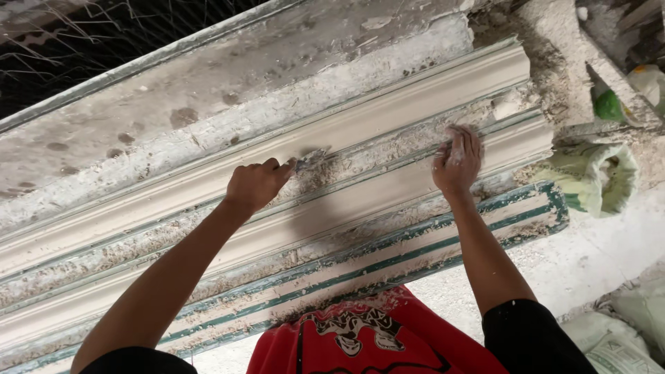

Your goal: The person scrapes excess plaster off long decorative cornice moldings laid on a workbench, running a small hand scraper along the grooves of each molding piece. They occasionally reposition the pieces and brush away plaster dust while working along the lengths.

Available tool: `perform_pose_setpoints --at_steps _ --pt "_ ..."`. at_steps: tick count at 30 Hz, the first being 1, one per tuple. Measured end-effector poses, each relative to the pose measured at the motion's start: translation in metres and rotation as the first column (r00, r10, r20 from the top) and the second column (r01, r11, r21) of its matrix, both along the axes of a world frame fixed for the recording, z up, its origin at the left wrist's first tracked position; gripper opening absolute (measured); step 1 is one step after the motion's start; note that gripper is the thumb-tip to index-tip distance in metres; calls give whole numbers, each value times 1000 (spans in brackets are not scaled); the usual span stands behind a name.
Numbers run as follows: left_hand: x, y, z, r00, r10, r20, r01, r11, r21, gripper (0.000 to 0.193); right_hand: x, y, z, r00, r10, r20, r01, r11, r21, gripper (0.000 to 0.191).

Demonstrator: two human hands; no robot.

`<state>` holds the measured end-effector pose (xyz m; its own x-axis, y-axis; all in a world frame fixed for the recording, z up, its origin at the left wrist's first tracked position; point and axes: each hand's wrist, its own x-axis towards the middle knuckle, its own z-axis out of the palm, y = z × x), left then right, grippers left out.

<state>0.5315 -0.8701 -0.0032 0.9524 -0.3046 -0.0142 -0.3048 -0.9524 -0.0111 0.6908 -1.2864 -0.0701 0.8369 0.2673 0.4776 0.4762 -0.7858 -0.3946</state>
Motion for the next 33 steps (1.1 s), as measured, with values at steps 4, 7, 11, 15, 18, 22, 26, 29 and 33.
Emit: perform_pose_setpoints --at_steps 4,7,11,15,18,22,26,29,33 --pt "9 -7 8 974 76 -215 -81 997 -15 41 1 1 7 1000 -12 -23 12 1000 24 31" --pt "-11 -30 4 883 279 -378 -335 938 -90 48 2 1 1 1000 -8 -9 8 1000 30 33" --pt "-86 -87 -23 663 528 -531 -748 499 -438 56 3 0 -8 999 -28 -27 29 999 27 25" --pt "-187 -136 -42 605 687 -402 -676 176 -715 52 -31 26 -8 990 99 102 -96 995 -34 27" --pt "-253 -141 -36 572 784 -242 -556 154 -817 50 -96 76 -3 865 422 -273 -305 872 383 23" --pt "-325 -122 -16 437 819 -371 -580 -59 -812 46 -214 158 10 700 616 -362 -516 786 339 21" --pt "-415 -108 -11 312 865 -392 -480 -213 -851 43 -334 231 20 453 806 -381 -687 588 427 34" --pt "-502 -104 -21 252 882 -398 -371 -292 -882 41 -421 272 20 275 700 -659 -709 611 353 34" --pt "-630 -98 -35 85 964 -251 -313 -213 -925 43 -545 324 14 310 873 -377 -797 454 397 25"
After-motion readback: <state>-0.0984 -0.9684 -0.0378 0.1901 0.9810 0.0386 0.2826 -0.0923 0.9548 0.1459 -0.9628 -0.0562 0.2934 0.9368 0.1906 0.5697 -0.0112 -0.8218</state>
